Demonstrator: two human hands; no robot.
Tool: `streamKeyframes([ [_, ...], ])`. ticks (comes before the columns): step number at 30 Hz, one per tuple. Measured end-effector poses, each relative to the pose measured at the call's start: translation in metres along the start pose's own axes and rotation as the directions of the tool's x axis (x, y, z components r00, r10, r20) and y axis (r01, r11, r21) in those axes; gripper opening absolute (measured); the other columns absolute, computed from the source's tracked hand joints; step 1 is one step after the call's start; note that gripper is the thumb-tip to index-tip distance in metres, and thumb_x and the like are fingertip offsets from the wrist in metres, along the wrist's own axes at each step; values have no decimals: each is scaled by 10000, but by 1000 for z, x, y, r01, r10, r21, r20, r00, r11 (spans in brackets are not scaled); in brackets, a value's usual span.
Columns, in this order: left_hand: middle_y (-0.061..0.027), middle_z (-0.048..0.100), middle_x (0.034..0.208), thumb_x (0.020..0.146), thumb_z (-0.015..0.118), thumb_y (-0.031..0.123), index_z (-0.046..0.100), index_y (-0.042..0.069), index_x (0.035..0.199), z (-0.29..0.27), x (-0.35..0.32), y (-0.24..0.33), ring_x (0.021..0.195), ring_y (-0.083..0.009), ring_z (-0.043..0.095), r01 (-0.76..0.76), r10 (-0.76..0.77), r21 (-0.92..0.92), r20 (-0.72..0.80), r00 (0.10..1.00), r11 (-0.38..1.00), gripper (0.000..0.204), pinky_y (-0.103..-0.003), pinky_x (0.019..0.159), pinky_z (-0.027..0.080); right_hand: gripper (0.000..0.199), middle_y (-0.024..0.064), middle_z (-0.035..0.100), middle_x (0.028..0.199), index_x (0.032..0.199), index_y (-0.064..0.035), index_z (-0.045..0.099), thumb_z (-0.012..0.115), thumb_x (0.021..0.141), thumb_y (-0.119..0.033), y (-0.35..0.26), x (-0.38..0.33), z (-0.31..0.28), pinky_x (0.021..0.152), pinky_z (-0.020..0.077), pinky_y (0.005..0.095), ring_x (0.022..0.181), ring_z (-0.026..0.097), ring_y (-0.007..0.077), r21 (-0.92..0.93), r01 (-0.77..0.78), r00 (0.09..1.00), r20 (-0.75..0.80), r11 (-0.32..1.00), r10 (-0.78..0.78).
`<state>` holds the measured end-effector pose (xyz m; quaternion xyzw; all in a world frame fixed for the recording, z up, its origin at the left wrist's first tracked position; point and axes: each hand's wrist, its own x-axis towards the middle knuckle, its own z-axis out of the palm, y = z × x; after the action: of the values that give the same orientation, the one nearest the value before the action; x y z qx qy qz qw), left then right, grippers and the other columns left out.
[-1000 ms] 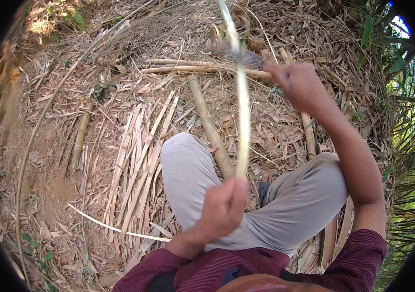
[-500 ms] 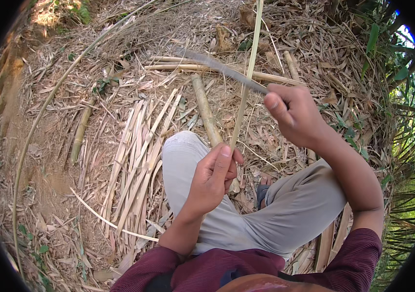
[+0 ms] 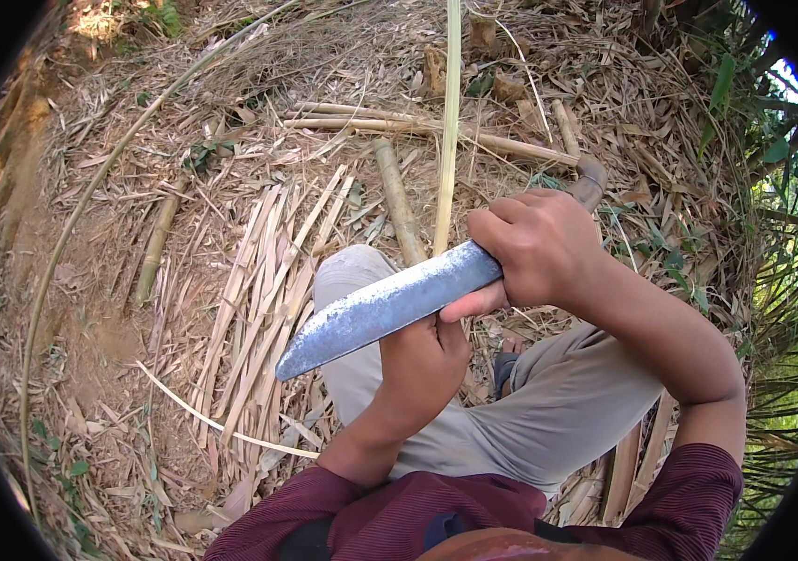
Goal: The person shaves a thin bamboo strip with a machete while sitting on the ground among bamboo debris.
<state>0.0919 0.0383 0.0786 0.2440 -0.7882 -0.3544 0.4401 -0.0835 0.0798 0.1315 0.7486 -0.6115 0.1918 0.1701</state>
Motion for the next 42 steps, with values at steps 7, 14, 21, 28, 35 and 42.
streamKeyframes([
  [7, -60, 585, 761, 984, 477, 64, 618, -60, 1029, -3, 2, 1, 665, -120, 531, 7, -3, -57, 74, 997, 998, 193, -288, 631, 430, 751, 30, 449, 503, 575, -102, 480, 590, 628, -843, 9, 6, -8, 438, 445, 304, 437, 555, 208, -200, 89, 976, -178, 976, -125],
  [14, -95, 549, 640, 1008, 484, 94, 604, -25, 918, -11, 3, 11, 474, -128, 516, 235, -191, -268, 181, 965, 934, 191, -297, 459, 383, 764, 30, 473, 498, 581, -98, 478, 570, 628, -855, 32, -9, -9, 457, 451, 325, 451, 555, 203, -244, -55, 987, -157, 968, 16],
  [21, 54, 387, 529, 1032, 452, 144, 567, 14, 815, -24, -38, 13, 476, -23, 315, 277, -184, -271, 323, 928, 922, 278, -235, 447, 242, 793, -31, 348, 496, 530, -121, 390, 237, 880, -816, 125, -43, -36, 437, 270, 295, 437, 310, 118, 301, -794, 499, -173, 528, 849],
  [28, 80, 357, 554, 1055, 439, 269, 569, 38, 902, -28, 1, -17, 447, -16, 271, 625, -280, -526, 592, 756, 576, 306, -212, 423, 215, 723, -70, 290, 529, 639, -123, 419, 269, 911, -775, 65, -8, -22, 419, 229, 256, 440, 270, 63, 657, -730, 429, 226, 188, 875],
  [35, 72, 316, 568, 1068, 387, 306, 542, 24, 939, -33, 2, -24, 453, -18, 227, 746, -295, -534, 695, 655, 397, 346, -202, 416, 191, 541, -94, 262, 545, 972, -32, 606, 417, 1008, -537, 41, -3, -19, 410, 197, 222, 430, 217, 26, 791, -612, 479, 360, 10, 801],
  [42, 30, 402, 603, 1066, 377, 330, 550, -2, 994, -36, -7, -28, 479, -40, 312, 810, -140, -443, 839, 526, 384, 382, -212, 443, 275, 348, -82, 293, 563, 1168, -2, 596, 512, 1023, -307, 18, 5, -29, 449, 212, 232, 457, 241, 31, 900, -435, 705, 349, -13, 617],
])
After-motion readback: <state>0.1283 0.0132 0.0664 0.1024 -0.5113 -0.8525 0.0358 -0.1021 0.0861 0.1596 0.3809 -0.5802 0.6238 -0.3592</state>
